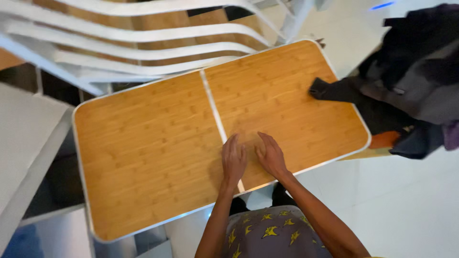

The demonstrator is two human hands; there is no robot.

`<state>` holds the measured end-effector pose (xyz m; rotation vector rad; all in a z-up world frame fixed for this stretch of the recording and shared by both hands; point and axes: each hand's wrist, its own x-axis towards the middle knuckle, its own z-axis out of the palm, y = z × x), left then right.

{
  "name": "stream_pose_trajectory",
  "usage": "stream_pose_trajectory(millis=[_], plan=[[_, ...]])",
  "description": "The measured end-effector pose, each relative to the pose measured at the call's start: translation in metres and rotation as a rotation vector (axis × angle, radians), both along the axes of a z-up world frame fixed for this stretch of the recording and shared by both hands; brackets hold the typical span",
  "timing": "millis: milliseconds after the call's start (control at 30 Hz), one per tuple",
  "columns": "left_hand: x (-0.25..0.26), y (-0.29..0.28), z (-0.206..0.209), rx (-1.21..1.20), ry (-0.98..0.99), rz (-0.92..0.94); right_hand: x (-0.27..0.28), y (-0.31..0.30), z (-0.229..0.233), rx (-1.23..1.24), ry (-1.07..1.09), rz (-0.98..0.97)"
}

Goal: The person folds two t-shirts by hand on a small table, smoothing the fabric and folding the sleeves and body into a compact rectangle.

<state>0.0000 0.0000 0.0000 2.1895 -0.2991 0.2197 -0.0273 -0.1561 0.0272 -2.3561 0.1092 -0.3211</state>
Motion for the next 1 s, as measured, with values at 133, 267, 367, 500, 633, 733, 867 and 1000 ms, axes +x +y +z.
stream_pose_trajectory(millis=[133, 267, 367, 500, 633, 733, 867, 1000], plan=[[-0.001, -0.046, 0.017, 0.032, -0.009, -0.038, 0.002, -0.045, 0.01, 0.052, 0.025, -0.065], [-0.008, -0.107, 0.014, 0.017, -0.042, -0.09, -0.011, -0.108, 0.011, 0.098, 0.005, -0.114], [-0.003, -0.166, 0.015, 0.021, -0.059, -0.098, -0.007, -0.171, 0.014, 0.079, -0.037, -0.108], [-0.003, -0.247, 0.022, 0.035, -0.032, -0.133, -0.006, -0.262, 0.013, 0.017, -0.108, -0.137], [0.0, -0.323, 0.033, 0.02, -0.072, -0.2, -0.007, -0.344, 0.024, -0.02, -0.156, -0.221], [0.005, -0.366, 0.042, 0.024, -0.099, -0.262, -0.014, -0.387, 0.043, 0.015, -0.151, -0.309], [0.015, -0.413, 0.059, -0.02, -0.142, -0.368, -0.024, -0.427, 0.063, -0.012, -0.193, -0.407], [0.033, -0.448, 0.079, -0.075, -0.109, -0.486, -0.027, -0.454, 0.076, -0.089, -0.202, -0.464]])
